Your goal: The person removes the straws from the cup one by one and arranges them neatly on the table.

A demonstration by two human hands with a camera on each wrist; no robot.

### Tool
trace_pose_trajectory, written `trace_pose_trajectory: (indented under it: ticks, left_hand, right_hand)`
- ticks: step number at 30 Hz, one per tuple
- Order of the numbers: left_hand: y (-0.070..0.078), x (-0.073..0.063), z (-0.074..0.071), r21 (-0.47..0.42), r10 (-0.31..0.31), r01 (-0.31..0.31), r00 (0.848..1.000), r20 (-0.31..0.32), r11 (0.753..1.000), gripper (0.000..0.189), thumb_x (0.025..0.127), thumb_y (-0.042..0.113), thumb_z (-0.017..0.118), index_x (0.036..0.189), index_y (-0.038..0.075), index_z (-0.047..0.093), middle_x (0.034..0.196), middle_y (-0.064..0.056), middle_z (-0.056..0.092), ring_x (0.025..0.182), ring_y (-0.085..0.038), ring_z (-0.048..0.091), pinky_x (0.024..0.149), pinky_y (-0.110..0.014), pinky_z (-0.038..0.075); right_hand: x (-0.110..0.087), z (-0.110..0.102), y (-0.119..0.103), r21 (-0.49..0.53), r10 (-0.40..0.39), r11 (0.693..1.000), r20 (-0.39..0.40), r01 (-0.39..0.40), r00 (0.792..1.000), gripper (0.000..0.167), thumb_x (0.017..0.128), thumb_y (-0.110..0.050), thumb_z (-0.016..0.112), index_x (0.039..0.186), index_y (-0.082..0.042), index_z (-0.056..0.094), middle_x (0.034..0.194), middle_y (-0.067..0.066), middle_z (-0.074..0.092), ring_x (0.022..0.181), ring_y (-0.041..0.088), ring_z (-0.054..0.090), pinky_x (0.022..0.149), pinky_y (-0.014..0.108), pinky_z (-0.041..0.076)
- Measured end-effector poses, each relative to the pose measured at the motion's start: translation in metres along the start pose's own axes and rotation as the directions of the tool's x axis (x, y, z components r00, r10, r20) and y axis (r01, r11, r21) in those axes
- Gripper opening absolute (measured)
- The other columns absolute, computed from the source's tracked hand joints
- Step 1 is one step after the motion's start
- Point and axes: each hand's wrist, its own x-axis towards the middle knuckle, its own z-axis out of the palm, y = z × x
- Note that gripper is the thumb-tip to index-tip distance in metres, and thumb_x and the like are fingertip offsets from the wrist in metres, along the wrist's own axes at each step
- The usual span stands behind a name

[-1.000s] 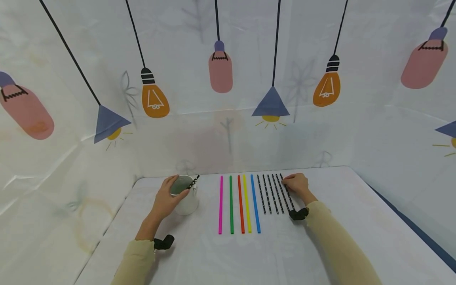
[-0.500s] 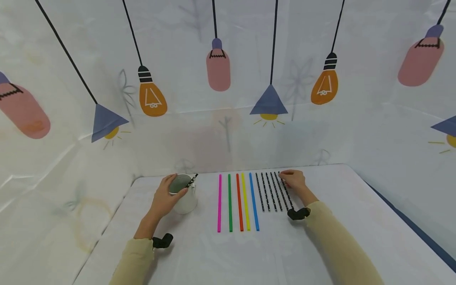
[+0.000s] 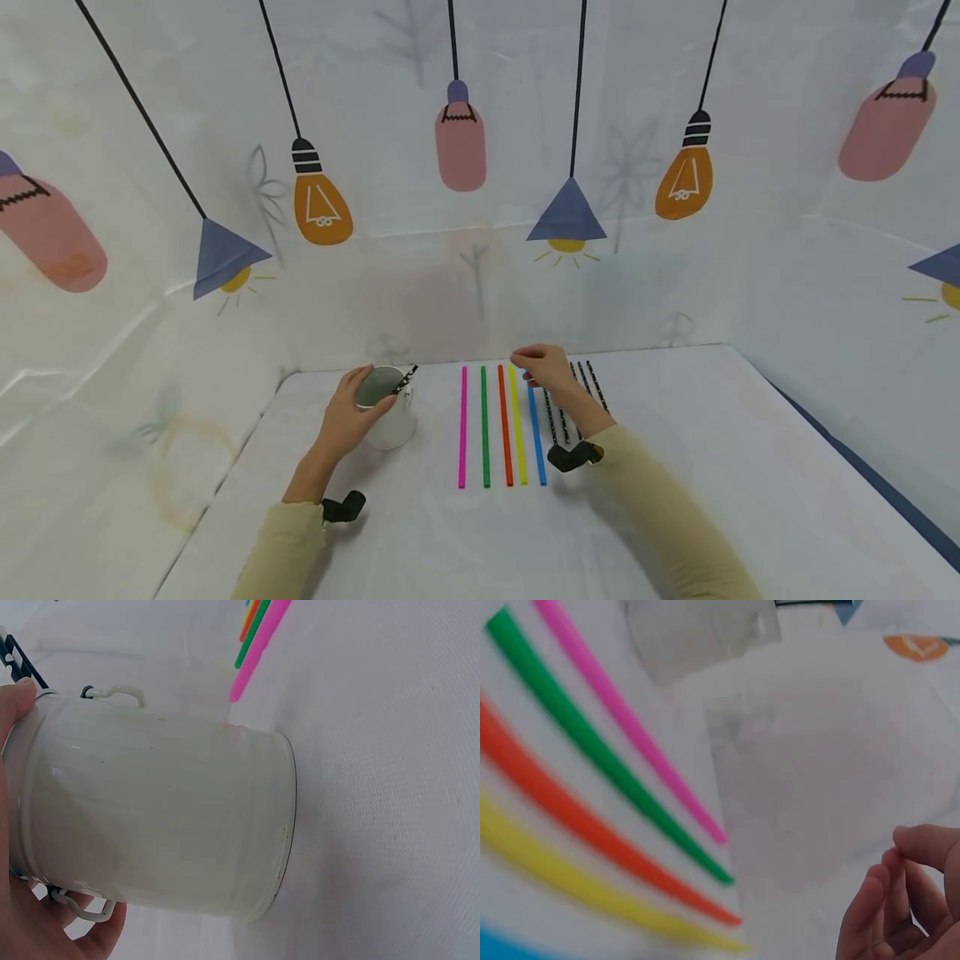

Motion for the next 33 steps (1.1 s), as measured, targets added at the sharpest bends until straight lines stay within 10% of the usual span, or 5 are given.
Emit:
trace_pose_trajectory:
  ticks: [16, 33]
  left_hand:
    - [0.002, 0.000, 0.002, -0.007, 0.010, -0.009, 1.000, 0.027, 1.000, 0.083, 0.089, 0.051, 0.066, 0.151, 0.009, 0.033, 0.152, -0.016, 0.030, 0.135, -0.039, 0.034, 0.101, -0.063, 0.031]
    - [-0.001, 0.003, 0.000, 0.006, 0.036, -0.036, 0.999, -0.010, 0.999, 0.080, 0.089, 0.048, 0.067, 0.150, 0.007, 0.036, 0.150, -0.014, 0.034, 0.132, -0.038, 0.038, 0.099, -0.060, 0.036]
  right_hand:
    - [-0.014, 0.108, -0.021, 0.135, -0.109, 0.988, 0.235, 0.079, 0.966, 0.026, 0.091, -0.019, 0.070, 0.115, -0.011, 0.072, 0.096, 0.003, 0.068, 0.072, 0.020, 0.061, 0.066, 0.032, 0.054]
    - [-0.021, 0.153, -0.035, 0.097, -0.189, 0.981, 0.284, 0.168, 0.940, 0.022, 0.089, -0.010, 0.071, 0.111, -0.008, 0.072, 0.090, 0.003, 0.068, 0.064, 0.021, 0.060, 0.053, 0.026, 0.049]
